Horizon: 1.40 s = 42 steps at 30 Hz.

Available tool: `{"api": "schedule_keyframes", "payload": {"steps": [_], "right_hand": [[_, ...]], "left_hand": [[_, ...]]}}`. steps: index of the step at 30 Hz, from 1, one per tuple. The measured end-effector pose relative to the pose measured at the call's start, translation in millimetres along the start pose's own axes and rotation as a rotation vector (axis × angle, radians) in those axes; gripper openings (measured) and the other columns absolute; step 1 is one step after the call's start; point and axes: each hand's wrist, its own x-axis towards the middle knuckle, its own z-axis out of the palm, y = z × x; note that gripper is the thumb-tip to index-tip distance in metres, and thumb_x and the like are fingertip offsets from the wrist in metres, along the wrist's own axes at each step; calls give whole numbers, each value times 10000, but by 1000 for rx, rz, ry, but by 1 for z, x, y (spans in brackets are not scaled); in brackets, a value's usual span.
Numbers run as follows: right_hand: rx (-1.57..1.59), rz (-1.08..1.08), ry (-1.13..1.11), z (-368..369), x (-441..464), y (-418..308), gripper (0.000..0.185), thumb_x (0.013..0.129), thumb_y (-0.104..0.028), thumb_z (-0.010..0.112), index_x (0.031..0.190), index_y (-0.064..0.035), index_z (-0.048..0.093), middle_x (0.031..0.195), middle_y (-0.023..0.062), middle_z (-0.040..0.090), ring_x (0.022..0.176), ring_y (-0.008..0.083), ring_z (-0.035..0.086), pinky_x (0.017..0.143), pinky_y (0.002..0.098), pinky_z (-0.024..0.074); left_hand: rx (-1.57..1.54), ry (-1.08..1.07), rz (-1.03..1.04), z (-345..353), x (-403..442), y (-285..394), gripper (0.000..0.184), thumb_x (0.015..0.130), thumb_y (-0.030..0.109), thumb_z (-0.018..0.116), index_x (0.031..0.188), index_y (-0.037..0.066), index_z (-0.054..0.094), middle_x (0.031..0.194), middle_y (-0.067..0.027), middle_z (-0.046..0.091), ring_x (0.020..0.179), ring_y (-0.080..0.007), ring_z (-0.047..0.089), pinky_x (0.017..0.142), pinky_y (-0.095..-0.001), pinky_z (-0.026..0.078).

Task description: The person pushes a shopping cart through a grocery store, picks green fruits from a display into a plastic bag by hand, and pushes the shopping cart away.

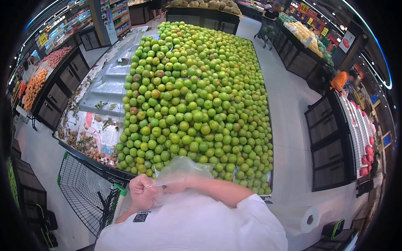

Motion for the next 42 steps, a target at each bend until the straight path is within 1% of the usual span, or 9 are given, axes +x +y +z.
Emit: {"api": "schedule_keyframes", "payload": {"steps": [13,15,17,21,25,27,31,37,42], "right_hand": [[6,-39,40,2,-10,5,369,841,-223,716,1169,-67,652,1087,176,689,965,365,652,837,481,504],[176,-101,291,0,-41,3,388,862,-227,710,1216,-82,644,1114,156,682,982,367,644,849,472,505],[265,-339,381,-13,-64,2,405,872,-217,711,1252,-101,631,1070,127,680,956,352,638,842,436,509],[295,-459,401,-65,-129,1,390,865,-204,749,1231,-98,666,1057,97,693,942,271,649,836,351,516],[478,-397,743,-86,-158,44,350,832,-123,764,1149,-12,668,1073,75,683,973,196,638,860,327,507],[680,-70,884,-96,-160,66,358,858,-87,712,1213,-101,663,1127,43,653,710,91,596,711,280,521],[453,254,1147,-125,-122,124,353,880,-190,725,1224,-151,653,1073,73,636,700,112,597,685,297,516],[-188,150,1195,-130,-53,173,345,908,-263,701,1226,-169,607,1059,126,627,907,318,641,814,412,532],[-322,147,1249,-131,-27,181,210,917,-195,679,1113,-128,640,1080,92,614,986,296,618,876,412,507]], "left_hand": [[-11,8,-22,-3,1,2,239,937,65,678,778,66,500,716,-2,602,596,-28,486,527,-204,363],[-25,32,-7,-2,3,3,236,941,66,672,780,68,498,713,-7,599,596,-32,486,524,-208,367],[-43,55,-1,1,4,4,234,945,66,665,781,71,497,711,-12,597,597,-37,485,522,-212,371],[-33,76,-49,1,7,6,249,952,43,623,759,83,470,680,-8,571,571,-34,458,492,-218,354],[5,69,-62,0,5,8,267,946,10,589,739,86,438,650,-1,544,553,-27,434,476,-215,334],[20,72,-66,-1,4,8,268,945,6,587,738,84,436,646,-1,541,551,-26,430,476,-213,330],[5,78,-55,-2,3,7,266,942,-4,586,738,80,438,647,-10,543,545,-26,422,470,-212,324],[-13,82,-50,0,4,8,268,945,-11,585,737,81,443,654,-22,560,538,-33,443,461,-219,334],[-4,107,-78,1,5,10,271,950,-13,582,736,80,444,654,-17,560,537,-36,447,467,-220,339]]}}
